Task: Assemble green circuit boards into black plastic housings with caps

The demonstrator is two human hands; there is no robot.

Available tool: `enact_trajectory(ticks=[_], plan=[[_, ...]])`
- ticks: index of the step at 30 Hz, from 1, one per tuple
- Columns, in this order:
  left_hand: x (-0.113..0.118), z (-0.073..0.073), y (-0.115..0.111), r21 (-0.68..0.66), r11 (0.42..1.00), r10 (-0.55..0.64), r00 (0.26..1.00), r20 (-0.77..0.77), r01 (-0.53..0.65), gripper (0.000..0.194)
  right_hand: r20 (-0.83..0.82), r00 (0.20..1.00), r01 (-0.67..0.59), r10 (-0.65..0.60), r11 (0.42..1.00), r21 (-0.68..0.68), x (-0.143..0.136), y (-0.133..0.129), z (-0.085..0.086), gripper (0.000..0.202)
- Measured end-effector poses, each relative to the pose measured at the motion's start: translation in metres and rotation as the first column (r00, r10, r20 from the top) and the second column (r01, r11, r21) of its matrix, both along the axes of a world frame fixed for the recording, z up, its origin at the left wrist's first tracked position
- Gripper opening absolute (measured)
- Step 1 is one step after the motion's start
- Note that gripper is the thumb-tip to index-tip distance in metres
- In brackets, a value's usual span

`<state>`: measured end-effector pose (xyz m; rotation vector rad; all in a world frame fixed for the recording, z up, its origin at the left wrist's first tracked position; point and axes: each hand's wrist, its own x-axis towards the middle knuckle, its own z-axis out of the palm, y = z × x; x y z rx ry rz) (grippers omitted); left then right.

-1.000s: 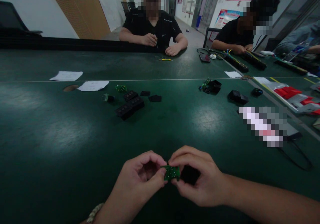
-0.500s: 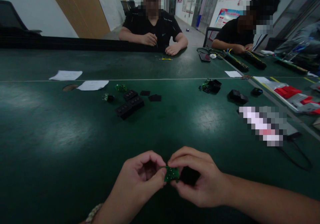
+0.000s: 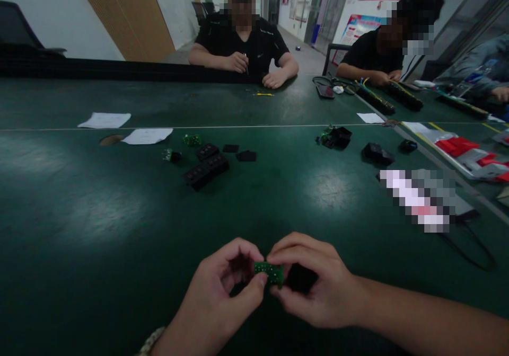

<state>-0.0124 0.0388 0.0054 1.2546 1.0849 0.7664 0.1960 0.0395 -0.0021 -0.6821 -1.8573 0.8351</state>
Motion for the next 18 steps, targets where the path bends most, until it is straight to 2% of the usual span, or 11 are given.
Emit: enact_trajectory(ticks=[7, 18], plan=[[0.004, 0.009, 0.001, 0.066, 0.997, 0.041, 0.991, -0.129, -0.032, 0.005, 0.015, 1.000, 0.008, -0.008, 0.999, 0.032, -0.001, -0.001, -0.002, 0.039], [0.006, 0.011, 0.000, 0.074, 0.997, 0.038, 0.989, -0.143, -0.028, 0.009, 0.028, 1.000, 0.002, -0.001, 1.000, -0.002, 0.000, -0.002, -0.004, 0.035]])
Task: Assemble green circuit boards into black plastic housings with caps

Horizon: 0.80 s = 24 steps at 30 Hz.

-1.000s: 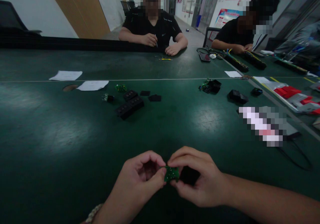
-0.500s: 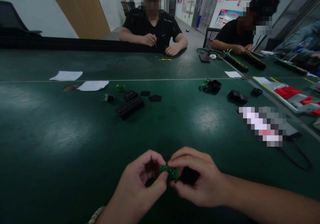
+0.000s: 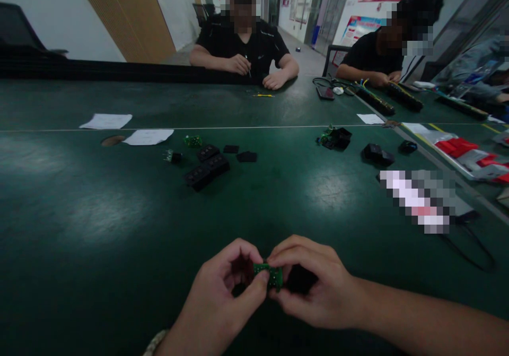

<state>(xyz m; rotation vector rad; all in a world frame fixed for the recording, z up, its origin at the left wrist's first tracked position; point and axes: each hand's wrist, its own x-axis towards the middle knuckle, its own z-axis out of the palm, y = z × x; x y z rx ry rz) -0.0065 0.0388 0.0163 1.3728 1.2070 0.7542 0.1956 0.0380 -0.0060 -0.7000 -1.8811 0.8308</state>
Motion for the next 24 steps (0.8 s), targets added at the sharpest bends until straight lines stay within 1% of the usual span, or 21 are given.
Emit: enact_trajectory(ticks=[8, 14, 19, 24], plan=[[-0.0001, -0.0013, 0.0011, 0.017, 1.000, 0.009, 1.000, -0.018, -0.009, 0.008, 0.007, 1.000, 0.015, -0.015, 1.000, 0.025, -0.0005, -0.0004, 0.0022, 0.033], [0.0012, 0.0015, 0.0007, 0.023, 1.000, 0.016, 1.000, -0.012, -0.016, 0.008, -0.001, 0.999, 0.032, -0.032, 0.999, 0.023, -0.0003, 0.0004, 0.0019, 0.034], [-0.0019, -0.0041, -0.0033, 0.008, 1.000, -0.006, 1.000, 0.011, 0.006, 0.009, -0.024, 0.999, 0.025, -0.024, 1.000, 0.017, 0.0010, 0.0008, 0.0001, 0.035], [-0.0040, -0.0075, -0.0046, 0.005, 1.000, -0.019, 1.000, 0.005, 0.019, 0.009, -0.038, 0.999, 0.018, -0.017, 1.000, 0.017, 0.0010, 0.0007, -0.0019, 0.030]])
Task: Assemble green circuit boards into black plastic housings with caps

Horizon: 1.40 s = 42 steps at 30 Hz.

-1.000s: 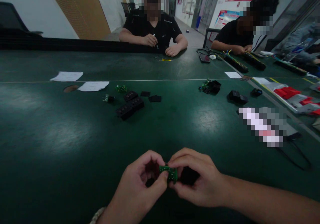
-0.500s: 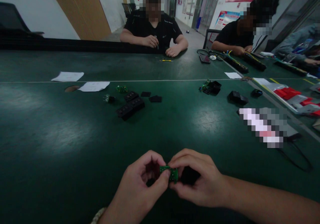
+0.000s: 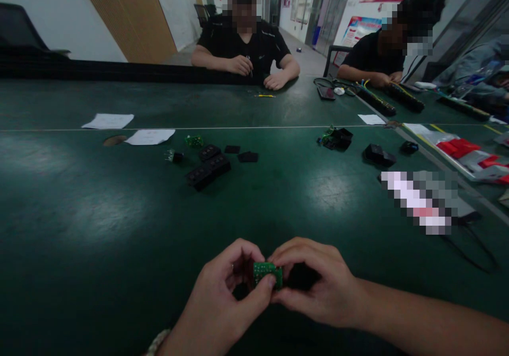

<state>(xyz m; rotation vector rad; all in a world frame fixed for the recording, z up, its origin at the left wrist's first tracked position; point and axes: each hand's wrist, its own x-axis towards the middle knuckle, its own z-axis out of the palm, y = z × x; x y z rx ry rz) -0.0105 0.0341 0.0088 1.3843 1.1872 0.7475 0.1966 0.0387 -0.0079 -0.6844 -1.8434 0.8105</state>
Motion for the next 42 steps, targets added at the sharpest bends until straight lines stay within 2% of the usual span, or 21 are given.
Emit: enact_trajectory(ticks=[15, 24, 42], plan=[[-0.0009, -0.0006, -0.0017, 0.088, 0.994, -0.061, 0.997, 0.043, 0.057, 0.010, 0.020, 1.000, 0.005, -0.006, 1.000, 0.012, 0.0000, 0.0009, 0.0023, 0.028], [-0.0011, -0.0008, -0.0030, 0.122, 0.991, -0.052, 0.997, 0.052, 0.046, 0.017, -0.001, 1.000, -0.009, 0.009, 1.000, -0.002, 0.0003, 0.0012, 0.0025, 0.030], [0.0014, 0.0009, 0.0007, 0.129, 0.992, -0.025, 0.995, 0.094, 0.013, 0.014, 0.002, 1.000, 0.006, -0.006, 1.000, -0.018, -0.0008, 0.0002, 0.0029, 0.028]])
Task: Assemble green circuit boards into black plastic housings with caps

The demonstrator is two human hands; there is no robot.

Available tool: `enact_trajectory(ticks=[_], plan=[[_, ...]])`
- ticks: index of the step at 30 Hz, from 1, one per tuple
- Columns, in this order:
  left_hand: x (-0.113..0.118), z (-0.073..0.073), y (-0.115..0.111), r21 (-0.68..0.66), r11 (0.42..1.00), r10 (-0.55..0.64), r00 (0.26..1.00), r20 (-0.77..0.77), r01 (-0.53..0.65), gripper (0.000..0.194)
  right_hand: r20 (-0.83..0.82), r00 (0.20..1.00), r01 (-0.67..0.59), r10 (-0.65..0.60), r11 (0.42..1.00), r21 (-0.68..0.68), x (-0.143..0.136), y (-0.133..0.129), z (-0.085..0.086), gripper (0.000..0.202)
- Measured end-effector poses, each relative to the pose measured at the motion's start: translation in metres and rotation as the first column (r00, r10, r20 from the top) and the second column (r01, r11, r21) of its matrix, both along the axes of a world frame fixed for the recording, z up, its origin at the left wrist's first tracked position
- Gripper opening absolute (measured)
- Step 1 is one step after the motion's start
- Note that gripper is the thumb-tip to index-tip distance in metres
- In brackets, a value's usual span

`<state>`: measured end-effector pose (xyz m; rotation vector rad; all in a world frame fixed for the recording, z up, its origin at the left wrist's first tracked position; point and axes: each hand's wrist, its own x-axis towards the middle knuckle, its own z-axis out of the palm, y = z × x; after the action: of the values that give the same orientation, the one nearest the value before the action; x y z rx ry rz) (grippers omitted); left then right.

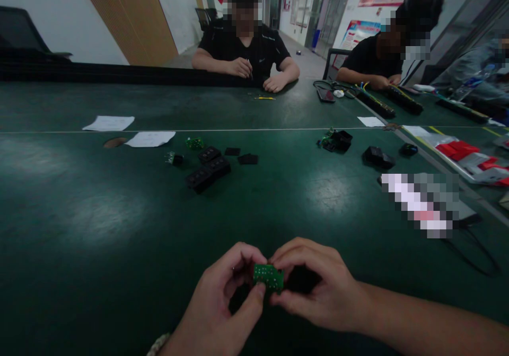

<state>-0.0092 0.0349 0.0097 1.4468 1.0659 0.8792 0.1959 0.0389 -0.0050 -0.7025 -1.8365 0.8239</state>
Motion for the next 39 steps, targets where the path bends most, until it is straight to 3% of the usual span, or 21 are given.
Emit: enact_trajectory(ticks=[13, 21, 30, 39], plan=[[-0.005, -0.004, 0.000, 0.018, 1.000, 0.017, 0.999, 0.036, -0.018, 0.024, -0.026, 0.999, 0.026, -0.026, 0.999, -0.028, -0.002, 0.001, -0.001, 0.036], [-0.011, -0.008, -0.004, -0.081, 0.996, 0.035, 0.988, 0.149, -0.023, 0.032, -0.041, 0.999, 0.029, -0.031, 0.998, -0.063, -0.003, 0.001, 0.000, 0.040], [-0.008, -0.013, -0.001, -0.012, 1.000, 0.026, 0.983, 0.179, -0.024, 0.034, -0.036, 0.999, 0.013, -0.016, 0.995, -0.095, -0.002, 0.001, 0.000, 0.042], [-0.009, -0.018, 0.000, -0.060, 0.997, 0.067, 0.969, 0.239, -0.055, 0.023, -0.052, 0.999, 0.003, -0.010, 0.992, -0.126, -0.001, 0.000, 0.001, 0.047]])
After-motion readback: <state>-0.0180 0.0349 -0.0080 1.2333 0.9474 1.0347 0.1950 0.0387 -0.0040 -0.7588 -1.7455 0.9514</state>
